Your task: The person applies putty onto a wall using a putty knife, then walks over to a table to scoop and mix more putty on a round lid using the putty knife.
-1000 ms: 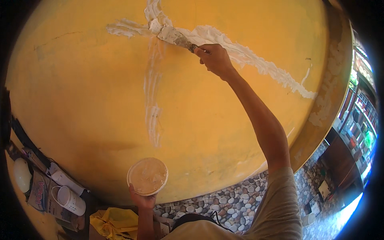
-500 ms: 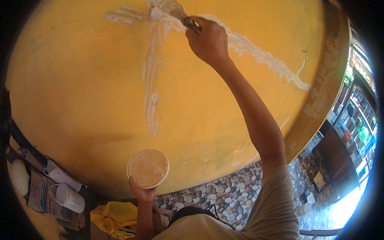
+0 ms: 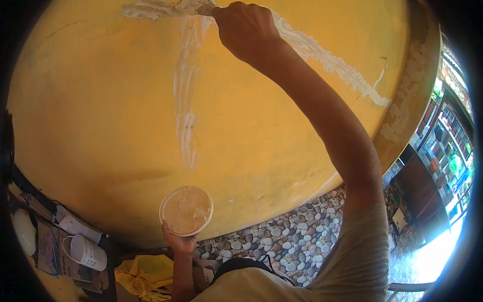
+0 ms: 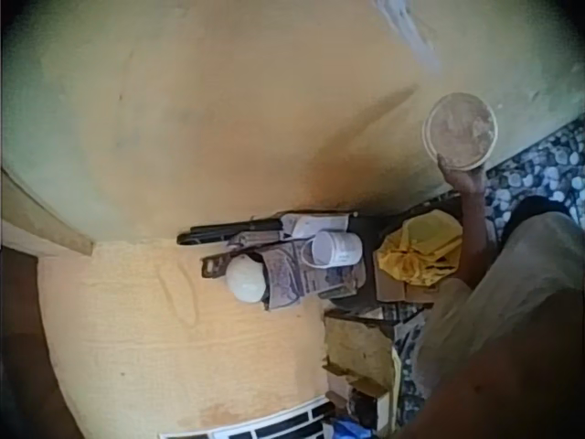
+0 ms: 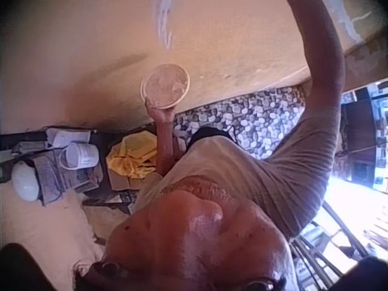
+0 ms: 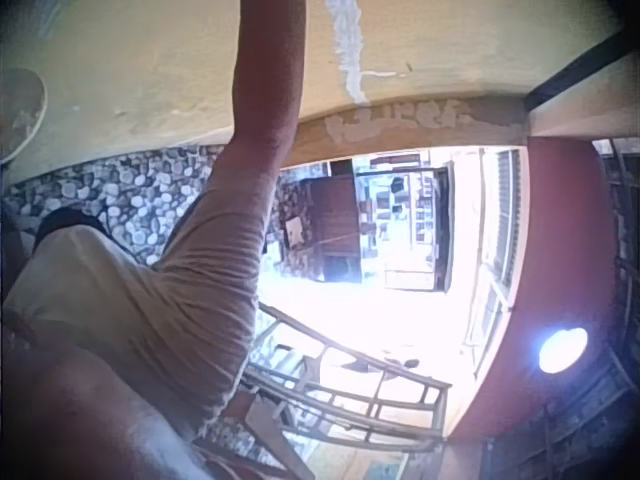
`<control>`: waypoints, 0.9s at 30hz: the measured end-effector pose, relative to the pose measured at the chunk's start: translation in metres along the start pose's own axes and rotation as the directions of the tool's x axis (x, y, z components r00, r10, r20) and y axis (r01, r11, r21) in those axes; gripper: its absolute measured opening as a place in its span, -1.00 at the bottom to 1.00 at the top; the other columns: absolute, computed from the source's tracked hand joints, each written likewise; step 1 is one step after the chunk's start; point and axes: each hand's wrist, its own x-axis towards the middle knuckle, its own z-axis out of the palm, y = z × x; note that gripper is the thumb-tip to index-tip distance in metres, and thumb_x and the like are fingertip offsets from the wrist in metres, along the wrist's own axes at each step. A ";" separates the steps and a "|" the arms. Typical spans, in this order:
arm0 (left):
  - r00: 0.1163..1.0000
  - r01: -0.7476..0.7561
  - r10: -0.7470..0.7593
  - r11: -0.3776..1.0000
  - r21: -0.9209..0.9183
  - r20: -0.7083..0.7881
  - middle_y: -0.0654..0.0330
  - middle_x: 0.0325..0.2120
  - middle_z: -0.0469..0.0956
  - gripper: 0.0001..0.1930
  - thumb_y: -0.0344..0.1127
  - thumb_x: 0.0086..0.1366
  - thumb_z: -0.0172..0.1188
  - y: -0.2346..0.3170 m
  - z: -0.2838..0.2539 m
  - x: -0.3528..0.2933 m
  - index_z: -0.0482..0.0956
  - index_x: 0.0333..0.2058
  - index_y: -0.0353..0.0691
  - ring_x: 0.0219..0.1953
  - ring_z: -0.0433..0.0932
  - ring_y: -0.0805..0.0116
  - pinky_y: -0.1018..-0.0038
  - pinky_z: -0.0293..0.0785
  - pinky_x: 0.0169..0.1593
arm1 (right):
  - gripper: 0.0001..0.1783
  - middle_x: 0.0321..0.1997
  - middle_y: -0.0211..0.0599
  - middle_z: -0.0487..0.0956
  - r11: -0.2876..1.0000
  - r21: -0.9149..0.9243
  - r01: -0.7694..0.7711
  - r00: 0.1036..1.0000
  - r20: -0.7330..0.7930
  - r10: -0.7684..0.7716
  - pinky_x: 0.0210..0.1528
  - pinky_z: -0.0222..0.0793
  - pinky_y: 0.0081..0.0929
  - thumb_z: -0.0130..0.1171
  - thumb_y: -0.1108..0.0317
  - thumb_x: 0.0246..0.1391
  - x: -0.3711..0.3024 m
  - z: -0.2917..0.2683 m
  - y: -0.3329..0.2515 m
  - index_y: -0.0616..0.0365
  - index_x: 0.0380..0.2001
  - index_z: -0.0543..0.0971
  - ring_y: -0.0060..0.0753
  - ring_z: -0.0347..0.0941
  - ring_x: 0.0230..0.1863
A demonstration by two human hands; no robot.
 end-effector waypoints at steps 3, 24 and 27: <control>1.000 0.001 -0.001 1.000 0.011 -0.001 0.09 0.16 0.29 -0.37 0.17 0.29 -0.23 -0.005 0.007 0.002 0.21 0.20 -0.10 0.15 0.34 0.05 0.00 0.41 0.06 | -0.62 -0.50 -0.12 0.52 0.997 -0.038 0.063 0.998 0.028 -0.062 -0.46 0.41 -0.21 -0.02 0.46 0.02 -0.006 0.003 0.008 0.09 -0.05 0.53 -0.11 0.51 -0.47; 0.995 0.076 -0.082 0.994 0.084 0.064 0.11 0.18 0.27 -0.39 0.14 0.29 -0.27 -0.043 0.054 0.012 0.20 0.21 -0.07 0.17 0.31 0.04 -0.03 0.38 0.07 | -0.60 -0.55 -0.25 0.46 0.840 0.521 -0.155 0.981 -0.021 0.194 -0.65 0.25 -0.44 0.05 0.42 0.12 -0.144 0.052 0.049 0.07 0.07 0.47 -0.36 0.36 -0.65; 0.991 0.107 -0.113 0.991 0.084 0.077 0.10 0.17 0.27 -0.39 0.15 0.30 -0.29 -0.047 0.057 0.008 0.20 0.21 -0.07 0.16 0.32 0.04 -0.03 0.38 0.06 | -0.60 -0.57 -0.52 0.36 -0.239 0.734 -0.636 0.687 0.679 0.258 -0.68 0.01 -0.69 0.04 0.32 0.19 -0.154 0.024 0.048 0.17 0.09 0.44 -0.74 0.17 -0.64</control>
